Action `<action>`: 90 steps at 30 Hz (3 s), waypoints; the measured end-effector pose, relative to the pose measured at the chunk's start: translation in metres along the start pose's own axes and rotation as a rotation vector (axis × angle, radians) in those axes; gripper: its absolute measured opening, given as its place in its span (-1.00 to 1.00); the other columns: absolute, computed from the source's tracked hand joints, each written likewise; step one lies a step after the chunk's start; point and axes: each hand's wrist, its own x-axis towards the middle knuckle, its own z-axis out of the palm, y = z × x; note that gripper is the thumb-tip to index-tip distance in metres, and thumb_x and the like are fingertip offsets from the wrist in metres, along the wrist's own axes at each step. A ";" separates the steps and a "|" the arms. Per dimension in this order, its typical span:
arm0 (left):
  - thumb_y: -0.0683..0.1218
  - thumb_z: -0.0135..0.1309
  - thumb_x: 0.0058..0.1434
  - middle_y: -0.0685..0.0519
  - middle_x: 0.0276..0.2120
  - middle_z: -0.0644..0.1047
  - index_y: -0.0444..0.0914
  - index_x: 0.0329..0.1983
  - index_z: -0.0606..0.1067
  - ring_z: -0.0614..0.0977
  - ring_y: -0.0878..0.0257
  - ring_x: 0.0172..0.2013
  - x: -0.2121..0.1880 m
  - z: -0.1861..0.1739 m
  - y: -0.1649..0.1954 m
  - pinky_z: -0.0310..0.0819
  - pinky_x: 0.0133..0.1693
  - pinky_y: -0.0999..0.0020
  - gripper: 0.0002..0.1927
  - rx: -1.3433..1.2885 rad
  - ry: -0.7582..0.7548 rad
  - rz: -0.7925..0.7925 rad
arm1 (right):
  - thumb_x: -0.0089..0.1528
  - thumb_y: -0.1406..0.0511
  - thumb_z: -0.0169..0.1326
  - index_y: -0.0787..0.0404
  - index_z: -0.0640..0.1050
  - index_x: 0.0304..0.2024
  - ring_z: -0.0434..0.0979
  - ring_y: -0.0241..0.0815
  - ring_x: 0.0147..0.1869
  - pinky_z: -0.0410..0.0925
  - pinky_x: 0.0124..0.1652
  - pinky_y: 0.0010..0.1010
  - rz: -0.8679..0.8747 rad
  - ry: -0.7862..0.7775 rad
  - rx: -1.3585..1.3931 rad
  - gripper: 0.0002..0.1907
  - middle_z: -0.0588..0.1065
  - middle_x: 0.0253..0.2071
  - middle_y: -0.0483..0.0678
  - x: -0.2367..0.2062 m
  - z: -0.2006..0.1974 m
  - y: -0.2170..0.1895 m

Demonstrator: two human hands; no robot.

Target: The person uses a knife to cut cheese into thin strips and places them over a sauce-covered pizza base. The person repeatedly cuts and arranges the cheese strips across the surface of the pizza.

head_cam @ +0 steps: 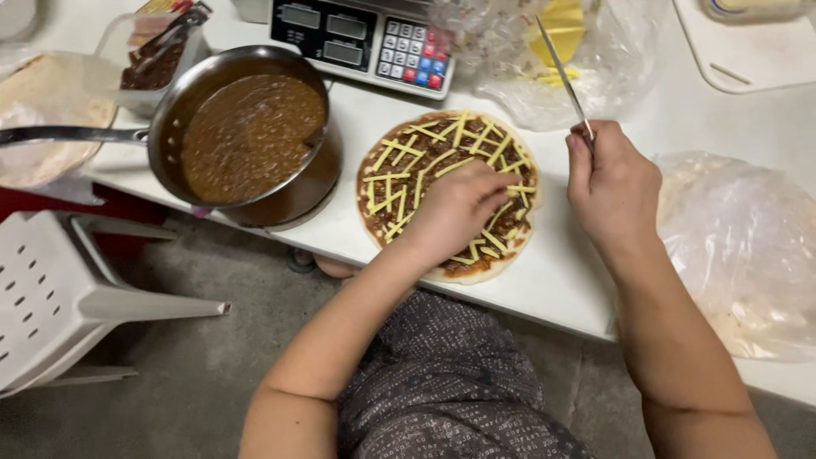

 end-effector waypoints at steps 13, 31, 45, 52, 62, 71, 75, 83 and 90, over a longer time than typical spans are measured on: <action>-0.26 0.04 0.16 -0.05 -0.23 0.66 -0.26 0.06 0.60 0.68 0.04 -0.15 0.000 0.011 0.001 0.58 -0.05 0.17 -0.62 0.313 -0.111 0.285 | 0.48 0.29 0.09 0.24 0.52 -0.03 0.62 0.10 -0.23 0.43 -0.24 -0.16 0.023 -0.057 0.080 -0.87 0.59 -0.25 0.08 -0.004 0.000 -0.004; -0.27 0.05 0.49 -0.07 0.08 0.59 -0.37 0.21 0.51 0.65 0.15 0.08 -0.011 -0.027 0.001 0.63 0.18 0.16 -0.74 -1.418 0.210 -0.087 | 0.40 0.24 0.01 0.36 0.59 -0.09 0.28 -0.43 -0.53 0.19 -0.52 -0.59 0.413 -1.063 1.330 -0.72 0.36 -0.53 -0.20 -0.010 -0.015 0.015; -0.24 0.14 0.38 -0.04 -0.14 0.64 -0.37 0.05 0.55 0.70 0.23 -0.14 0.001 -0.034 -0.015 0.67 -0.01 0.36 -0.80 -1.119 0.200 -0.248 | 0.40 0.25 -0.04 0.29 0.58 -0.09 0.27 -0.40 -0.59 0.19 -0.56 -0.57 0.466 -0.928 1.260 -0.74 0.36 -0.55 -0.19 -0.001 -0.015 0.021; -0.26 0.18 0.17 -0.03 -0.23 0.60 -0.28 -0.14 0.65 0.66 0.08 -0.17 0.002 -0.029 -0.018 0.60 -0.08 0.16 -0.80 0.230 0.042 0.114 | 0.43 0.25 -0.05 0.28 0.57 -0.06 0.25 -0.40 -0.58 0.18 -0.53 -0.56 0.524 -0.804 1.267 -0.75 0.35 -0.54 -0.18 0.002 -0.017 0.022; -0.35 0.11 0.05 -0.05 -0.25 0.62 -0.26 -0.19 0.67 0.66 -0.01 -0.14 0.015 -0.015 -0.028 0.59 -0.07 0.11 -0.72 0.405 -0.018 0.170 | 0.41 0.24 -0.04 0.25 0.57 -0.07 0.24 -0.41 -0.59 0.17 -0.55 -0.58 0.559 -0.783 1.181 -0.76 0.35 -0.56 -0.19 0.005 -0.016 0.023; -0.14 0.10 0.40 0.02 -0.13 0.66 -0.34 0.16 0.54 0.66 0.33 -0.18 0.015 -0.039 -0.016 0.63 -0.10 0.50 -0.69 -0.691 0.336 -0.290 | 0.38 0.20 0.00 0.23 0.59 -0.13 0.25 -0.45 -0.56 0.18 -0.56 -0.56 0.512 -0.862 0.904 -0.76 0.35 -0.55 -0.26 0.004 -0.007 0.009; -0.21 0.15 0.37 -0.04 -0.01 0.59 -0.42 0.27 0.44 0.62 0.35 -0.08 0.013 -0.034 -0.020 0.62 -0.03 0.48 -0.58 -0.808 0.413 -0.106 | 0.36 0.19 0.00 0.20 0.62 -0.08 0.24 -0.41 -0.55 0.18 -0.54 -0.54 0.496 -0.911 0.853 -0.74 0.35 -0.56 -0.22 0.000 0.000 0.007; -0.18 0.08 0.42 -0.14 -0.02 0.62 -0.40 0.19 0.50 0.68 0.26 -0.13 0.005 -0.044 -0.032 0.66 -0.06 0.45 -0.69 -0.979 0.270 -0.187 | 0.33 0.13 0.01 0.19 0.62 -0.08 0.53 -0.40 -0.23 0.41 -0.20 -0.49 0.245 -0.869 0.654 -0.68 0.60 -0.35 -0.21 -0.004 0.001 -0.005; -0.23 0.11 0.41 -0.09 -0.10 0.64 -0.43 0.07 0.54 0.70 0.19 -0.17 -0.008 -0.060 -0.040 0.67 -0.03 0.34 -0.78 -1.178 0.173 -0.206 | 0.34 0.12 0.03 0.16 0.64 -0.11 0.39 -0.43 -0.36 0.35 -0.32 -0.51 0.268 -0.999 0.673 -0.70 0.50 -0.47 -0.23 0.001 -0.004 -0.003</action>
